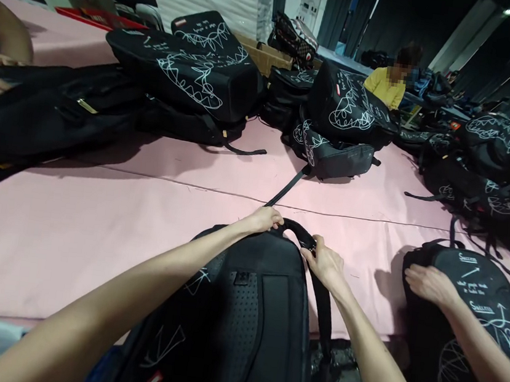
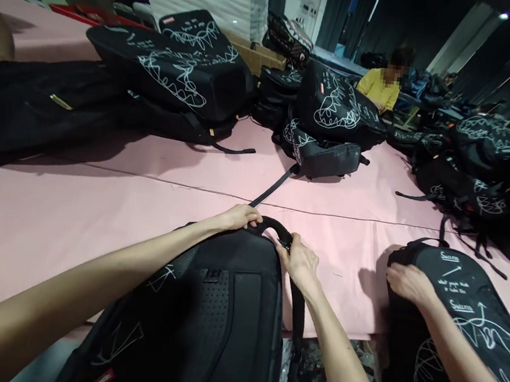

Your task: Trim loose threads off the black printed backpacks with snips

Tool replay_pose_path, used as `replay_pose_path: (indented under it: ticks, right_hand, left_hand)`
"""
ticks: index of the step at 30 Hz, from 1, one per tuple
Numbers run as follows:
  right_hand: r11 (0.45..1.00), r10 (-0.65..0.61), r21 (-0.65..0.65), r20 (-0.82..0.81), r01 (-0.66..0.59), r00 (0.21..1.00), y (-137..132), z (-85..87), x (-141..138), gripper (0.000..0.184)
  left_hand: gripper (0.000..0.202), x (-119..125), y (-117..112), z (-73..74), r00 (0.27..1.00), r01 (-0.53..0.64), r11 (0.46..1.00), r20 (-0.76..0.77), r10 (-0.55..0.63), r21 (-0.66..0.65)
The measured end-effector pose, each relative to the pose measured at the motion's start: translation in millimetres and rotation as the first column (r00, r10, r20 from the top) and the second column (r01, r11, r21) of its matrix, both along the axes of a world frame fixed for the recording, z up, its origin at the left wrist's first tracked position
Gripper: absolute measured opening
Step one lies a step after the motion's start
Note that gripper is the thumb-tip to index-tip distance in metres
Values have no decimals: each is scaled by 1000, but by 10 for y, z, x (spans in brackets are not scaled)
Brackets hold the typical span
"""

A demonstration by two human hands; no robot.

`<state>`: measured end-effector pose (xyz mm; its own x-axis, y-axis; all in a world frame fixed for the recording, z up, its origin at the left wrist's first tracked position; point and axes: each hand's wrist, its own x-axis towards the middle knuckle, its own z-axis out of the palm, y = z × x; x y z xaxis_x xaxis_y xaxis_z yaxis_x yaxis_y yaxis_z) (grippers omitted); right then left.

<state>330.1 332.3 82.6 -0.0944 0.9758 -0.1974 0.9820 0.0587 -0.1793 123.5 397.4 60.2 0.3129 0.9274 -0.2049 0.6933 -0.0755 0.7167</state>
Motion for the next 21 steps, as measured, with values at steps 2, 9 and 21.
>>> replay_pose_path:
  ticks: [2, 9, 21]
  right_hand:
    - [999, -31, -14, -25, 31, 999, 30, -40, 33, 40]
    - [999, -46, -2, -148, 46, 988, 107, 11, -76, 35]
    - [999, -38, 24, -132, 42, 991, 184, 63, -246, 28]
  left_hand:
    - [29, -25, 24, 37, 997, 81, 997, 17, -80, -17]
    - [5, 114, 188, 91, 957, 258, 965, -123, -261, -43]
    - [17, 112, -46, 47, 967, 137, 989, -221, -122, 51]
